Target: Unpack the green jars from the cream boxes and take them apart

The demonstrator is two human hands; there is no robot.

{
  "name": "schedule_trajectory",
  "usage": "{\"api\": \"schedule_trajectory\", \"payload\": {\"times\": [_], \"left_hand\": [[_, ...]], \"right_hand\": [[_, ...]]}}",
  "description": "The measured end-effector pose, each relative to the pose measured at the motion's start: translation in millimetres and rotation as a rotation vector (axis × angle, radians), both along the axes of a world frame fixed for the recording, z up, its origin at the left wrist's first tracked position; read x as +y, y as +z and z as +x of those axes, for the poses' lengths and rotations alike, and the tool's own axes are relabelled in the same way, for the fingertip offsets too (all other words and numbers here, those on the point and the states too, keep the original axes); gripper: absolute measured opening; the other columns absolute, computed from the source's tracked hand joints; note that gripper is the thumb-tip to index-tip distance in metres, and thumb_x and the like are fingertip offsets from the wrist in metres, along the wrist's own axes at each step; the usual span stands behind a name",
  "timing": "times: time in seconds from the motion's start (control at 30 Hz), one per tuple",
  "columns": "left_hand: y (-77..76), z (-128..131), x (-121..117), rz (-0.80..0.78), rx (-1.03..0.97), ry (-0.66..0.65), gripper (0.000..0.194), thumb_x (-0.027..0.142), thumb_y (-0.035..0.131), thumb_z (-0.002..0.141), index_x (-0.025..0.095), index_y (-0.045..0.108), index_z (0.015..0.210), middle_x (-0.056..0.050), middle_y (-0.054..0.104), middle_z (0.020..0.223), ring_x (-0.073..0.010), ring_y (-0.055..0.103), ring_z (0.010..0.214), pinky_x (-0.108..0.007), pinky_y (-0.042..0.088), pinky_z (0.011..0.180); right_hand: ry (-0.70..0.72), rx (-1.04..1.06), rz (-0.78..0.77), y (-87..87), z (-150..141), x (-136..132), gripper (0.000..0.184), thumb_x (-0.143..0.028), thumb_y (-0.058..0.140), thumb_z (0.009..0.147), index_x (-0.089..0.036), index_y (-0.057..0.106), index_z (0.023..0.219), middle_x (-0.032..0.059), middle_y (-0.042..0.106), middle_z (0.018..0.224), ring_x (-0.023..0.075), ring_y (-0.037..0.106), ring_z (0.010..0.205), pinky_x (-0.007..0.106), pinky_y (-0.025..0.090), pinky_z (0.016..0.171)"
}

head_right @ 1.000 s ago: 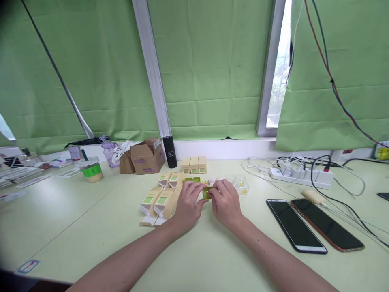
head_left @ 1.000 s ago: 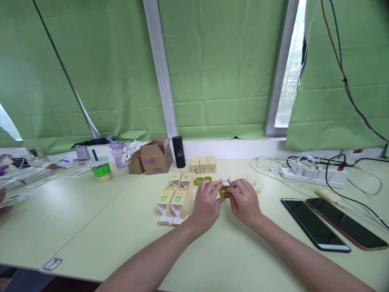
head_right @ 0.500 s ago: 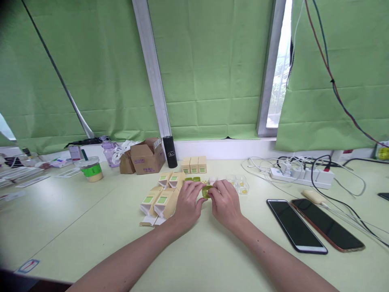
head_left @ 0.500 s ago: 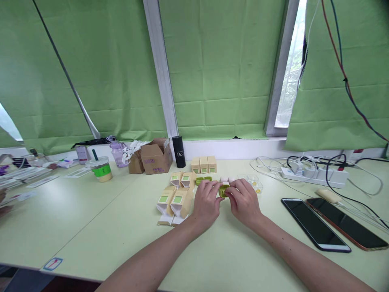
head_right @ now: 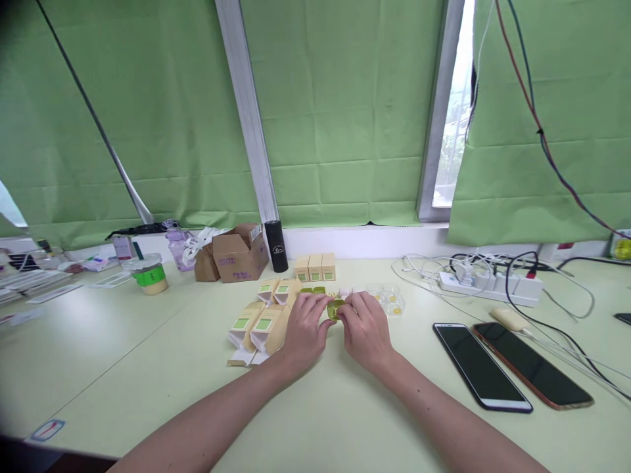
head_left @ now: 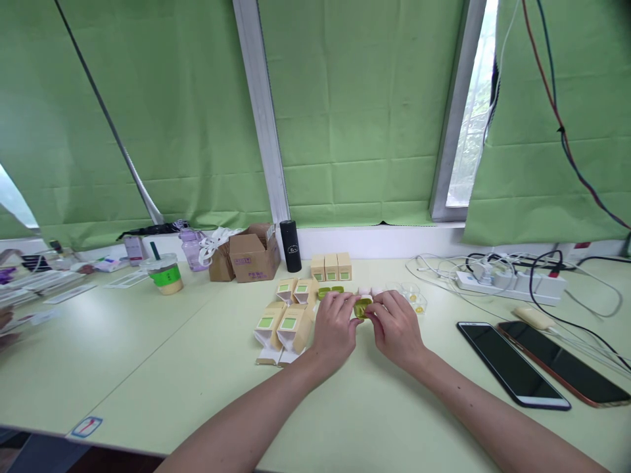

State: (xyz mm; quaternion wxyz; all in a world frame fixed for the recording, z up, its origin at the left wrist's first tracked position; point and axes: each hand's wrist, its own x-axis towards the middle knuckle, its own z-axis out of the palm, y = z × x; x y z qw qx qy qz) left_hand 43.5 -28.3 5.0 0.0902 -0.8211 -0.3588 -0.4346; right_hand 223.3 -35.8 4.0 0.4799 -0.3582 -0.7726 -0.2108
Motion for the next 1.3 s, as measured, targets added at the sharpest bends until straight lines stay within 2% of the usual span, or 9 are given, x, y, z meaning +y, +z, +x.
{"api": "schedule_trajectory", "payload": {"times": [0.17, 0.3, 0.5, 0.6, 0.7, 0.8, 0.93, 1.1, 1.3], "left_hand": [[-2.2, -1, 3, -0.001, 0.004, 0.016, 0.044, 0.014, 0.064, 0.092, 0.021, 0.058, 0.135, -0.011, 0.067, 0.124, -0.03, 0.054, 0.111, -0.052, 0.052, 0.095], [-2.5, -4, 6, -0.062, -0.037, 0.053, 0.041, 0.014, 0.064, 0.092, 0.022, 0.06, 0.133, -0.01, 0.067, 0.123, -0.0294, 0.054, 0.114, -0.052, 0.052, 0.097], [0.2, -6, 11, -0.208, -0.282, 0.113, 0.039, 0.02, 0.07, 0.091, 0.024, 0.063, 0.129, -0.008, 0.067, 0.124, -0.0279, 0.053, 0.122, -0.05, 0.047, 0.105], [1.5, -8, 15, -0.262, -0.442, 0.126, 0.038, 0.023, 0.068, 0.092, 0.024, 0.063, 0.13, -0.009, 0.065, 0.126, -0.0276, 0.054, 0.123, -0.049, 0.047, 0.105], [2.9, -10, 18, -0.329, -0.577, 0.13, 0.04, 0.03, 0.067, 0.093, 0.023, 0.063, 0.133, -0.011, 0.064, 0.125, -0.0266, 0.059, 0.114, -0.043, 0.052, 0.094], [4.6, -10, 20, -0.397, -0.672, 0.126, 0.044, 0.035, 0.064, 0.095, 0.021, 0.061, 0.136, -0.013, 0.063, 0.125, -0.0233, 0.062, 0.104, -0.039, 0.052, 0.088], [6.7, -10, 21, -0.455, -0.766, 0.105, 0.043, 0.038, 0.065, 0.095, 0.02, 0.061, 0.133, -0.014, 0.065, 0.126, -0.0216, 0.062, 0.102, -0.035, 0.051, 0.086], [7.9, -12, 24, -0.449, -0.818, 0.074, 0.036, 0.035, 0.066, 0.094, 0.02, 0.062, 0.127, -0.013, 0.067, 0.126, -0.0197, 0.063, 0.099, -0.032, 0.049, 0.081], [6.0, -12, 26, -0.429, -0.823, 0.07, 0.03, 0.032, 0.066, 0.094, 0.021, 0.062, 0.121, -0.011, 0.067, 0.123, -0.0189, 0.063, 0.096, -0.031, 0.049, 0.078]], "right_hand": [[0.004, -0.005, 0.017, 0.8, -1, -1, 0.015, -0.007, 0.055, 0.094, -0.02, 0.062, 0.092, 0.0078, 0.061, 0.09, 0.0231, 0.051, 0.084, 0.036, 0.037, 0.068], [0.023, 0.002, 0.013, 3.5, -5, -7, 0.015, -0.009, 0.054, 0.096, -0.021, 0.062, 0.094, 0.0083, 0.063, 0.09, 0.0236, 0.052, 0.085, 0.037, 0.039, 0.07], [0.059, 0.076, -0.01, 6.0, -2, -7, 0.015, -0.011, 0.053, 0.097, -0.022, 0.063, 0.097, 0.0079, 0.069, 0.093, 0.0237, 0.059, 0.09, 0.037, 0.042, 0.077], [0.043, 0.113, -0.023, 2.5, 2, 1, 0.015, -0.011, 0.053, 0.098, -0.022, 0.063, 0.096, 0.0063, 0.072, 0.092, 0.0231, 0.06, 0.092, 0.037, 0.042, 0.08], [0.004, 0.112, -0.084, -3.2, 2, 14, 0.015, -0.012, 0.054, 0.098, -0.021, 0.064, 0.092, 0.0046, 0.072, 0.085, 0.0223, 0.06, 0.088, 0.036, 0.041, 0.08], [-0.047, 0.055, -0.168, -7.9, -5, 30, 0.016, -0.012, 0.055, 0.097, -0.02, 0.066, 0.089, 0.0039, 0.073, 0.083, 0.0215, 0.059, 0.085, 0.036, 0.039, 0.081], [-0.152, -0.084, -0.293, -10.6, -19, 53, 0.019, -0.006, 0.058, 0.092, -0.02, 0.069, 0.086, 0.0039, 0.074, 0.084, 0.0207, 0.058, 0.086, 0.035, 0.037, 0.082], [-0.222, -0.157, -0.322, -16.3, -31, 72, 0.019, -0.006, 0.063, 0.089, -0.02, 0.073, 0.081, 0.0081, 0.071, 0.092, 0.024, 0.054, 0.096, 0.037, 0.035, 0.084], [-0.255, -0.163, -0.34, -22.9, -36, 81, 0.018, -0.008, 0.066, 0.088, -0.021, 0.076, 0.08, 0.0093, 0.068, 0.093, 0.0253, 0.05, 0.099, 0.039, 0.034, 0.086]]}}
